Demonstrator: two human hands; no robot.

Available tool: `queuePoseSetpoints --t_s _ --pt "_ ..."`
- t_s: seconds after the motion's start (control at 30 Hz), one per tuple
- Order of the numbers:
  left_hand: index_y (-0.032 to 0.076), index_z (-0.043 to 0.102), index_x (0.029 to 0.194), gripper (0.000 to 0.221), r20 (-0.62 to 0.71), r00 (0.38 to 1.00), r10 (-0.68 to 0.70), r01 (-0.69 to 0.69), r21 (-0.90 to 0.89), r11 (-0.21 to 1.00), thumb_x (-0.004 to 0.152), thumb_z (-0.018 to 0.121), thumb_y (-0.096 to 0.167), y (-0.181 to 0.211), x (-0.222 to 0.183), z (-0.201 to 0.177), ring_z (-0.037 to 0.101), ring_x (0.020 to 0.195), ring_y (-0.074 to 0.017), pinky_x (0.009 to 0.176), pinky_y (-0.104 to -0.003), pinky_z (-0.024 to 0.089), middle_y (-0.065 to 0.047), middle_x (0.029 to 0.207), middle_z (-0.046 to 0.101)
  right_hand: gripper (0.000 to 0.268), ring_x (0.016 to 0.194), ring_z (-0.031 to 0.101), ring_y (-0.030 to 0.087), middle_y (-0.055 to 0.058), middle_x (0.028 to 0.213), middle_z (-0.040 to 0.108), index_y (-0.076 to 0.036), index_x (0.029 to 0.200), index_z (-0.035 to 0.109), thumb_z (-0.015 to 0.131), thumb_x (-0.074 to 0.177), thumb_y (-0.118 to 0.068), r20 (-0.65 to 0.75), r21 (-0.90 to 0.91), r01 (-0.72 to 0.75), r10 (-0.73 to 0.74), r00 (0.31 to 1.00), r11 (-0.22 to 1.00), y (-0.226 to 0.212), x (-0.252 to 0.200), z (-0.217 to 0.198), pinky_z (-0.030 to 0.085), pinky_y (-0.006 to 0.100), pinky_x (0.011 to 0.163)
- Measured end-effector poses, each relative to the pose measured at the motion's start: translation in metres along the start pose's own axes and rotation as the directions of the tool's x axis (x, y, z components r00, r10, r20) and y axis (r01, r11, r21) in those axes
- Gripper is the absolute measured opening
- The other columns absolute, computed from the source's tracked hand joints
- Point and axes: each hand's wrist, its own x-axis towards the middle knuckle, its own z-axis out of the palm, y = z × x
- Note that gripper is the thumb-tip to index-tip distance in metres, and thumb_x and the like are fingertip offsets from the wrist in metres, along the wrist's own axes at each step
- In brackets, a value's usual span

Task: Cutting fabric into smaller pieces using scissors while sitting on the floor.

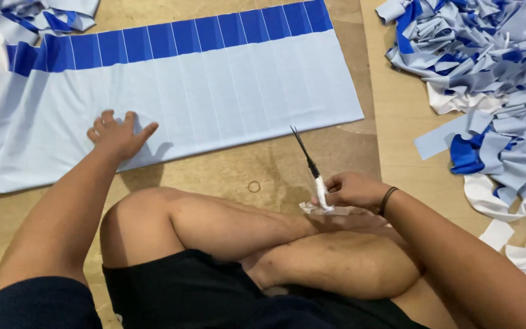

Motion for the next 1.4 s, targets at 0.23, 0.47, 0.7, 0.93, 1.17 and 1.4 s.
queuePoseSetpoints --t_s 0.23,0.47,0.7,0.93,1.17,1.4 --pt "0.019 0.028 0.161 0.095 -0.065 0.927 0.369 -0.352 0.187 0.917 0.090 0.046 0.079 0.208 -0.050 -0.017 0.012 0.153 -0.0423 0.117 -0.063 0.021 -0.021 0.168 0.014 0.055 0.096 0.069 0.016 0.006 0.104 0.076 -0.007 0.128 0.065 0.077 0.076 -0.021 0.141 0.343 0.057 -0.111 0.984 0.938 0.053 -0.016 -0.048 0.052 0.032 0.078" --pt "0.019 0.035 0.156 0.083 -0.205 0.822 0.531 -0.551 -0.057 0.832 0.092 0.054 0.069 0.361 -0.101 0.094 0.018 0.150 -0.0391 0.117 -0.057 0.020 -0.019 0.162 0.020 0.046 0.079 0.071 0.024 0.017 0.088 0.078 0.002 0.097 0.081 0.088 0.083 -0.041 -0.290 -0.310 -0.184 0.092 0.953 0.933 0.043 -0.022 -0.071 0.054 0.036 0.076" --pt "0.019 0.051 0.149 0.060 -0.459 0.697 0.551 -0.666 -0.129 0.735 0.100 0.059 0.051 0.391 -0.115 0.125 0.025 0.159 -0.0211 0.134 -0.044 0.021 -0.003 0.160 0.041 0.030 0.076 0.070 0.019 0.010 0.091 0.081 -0.003 0.109 0.079 0.072 0.082 -0.014 -0.239 0.025 0.017 -0.011 0.971 1.000 0.134 0.032 -0.101 0.055 0.036 0.067" --pt "0.025 0.023 0.161 0.088 -0.251 0.793 0.556 -0.563 0.051 0.825 0.089 0.047 0.068 0.408 -0.123 0.083 0.003 0.155 -0.0242 0.124 -0.049 0.003 -0.006 0.169 0.013 0.035 0.081 0.072 0.017 0.010 0.092 0.079 0.004 0.104 0.075 0.084 0.077 -0.017 -0.160 0.237 0.039 -0.001 0.987 0.971 0.158 0.048 -0.084 0.058 0.031 0.073" --pt "0.037 0.008 0.164 0.089 -0.075 0.899 0.431 -0.424 0.090 0.901 0.090 0.035 0.079 0.406 -0.122 0.083 -0.010 0.158 -0.0269 0.123 -0.060 -0.008 -0.002 0.172 -0.004 0.042 0.082 0.073 0.015 0.009 0.091 0.080 0.001 0.102 0.076 0.087 0.077 -0.030 -0.173 0.186 -0.025 0.058 0.983 0.982 0.156 0.057 -0.087 0.056 0.031 0.074" --pt "0.033 0.025 0.171 0.089 -0.542 0.746 0.387 -0.434 0.046 0.900 0.101 0.050 0.082 0.366 -0.052 0.061 -0.001 0.157 -0.0439 0.122 -0.072 0.000 -0.016 0.174 0.009 0.054 0.078 0.070 0.015 0.008 0.084 0.079 -0.003 0.096 0.079 0.079 0.077 -0.053 -0.180 -0.011 0.025 -0.026 0.983 1.000 0.161 0.067 -0.096 0.055 0.033 0.072"
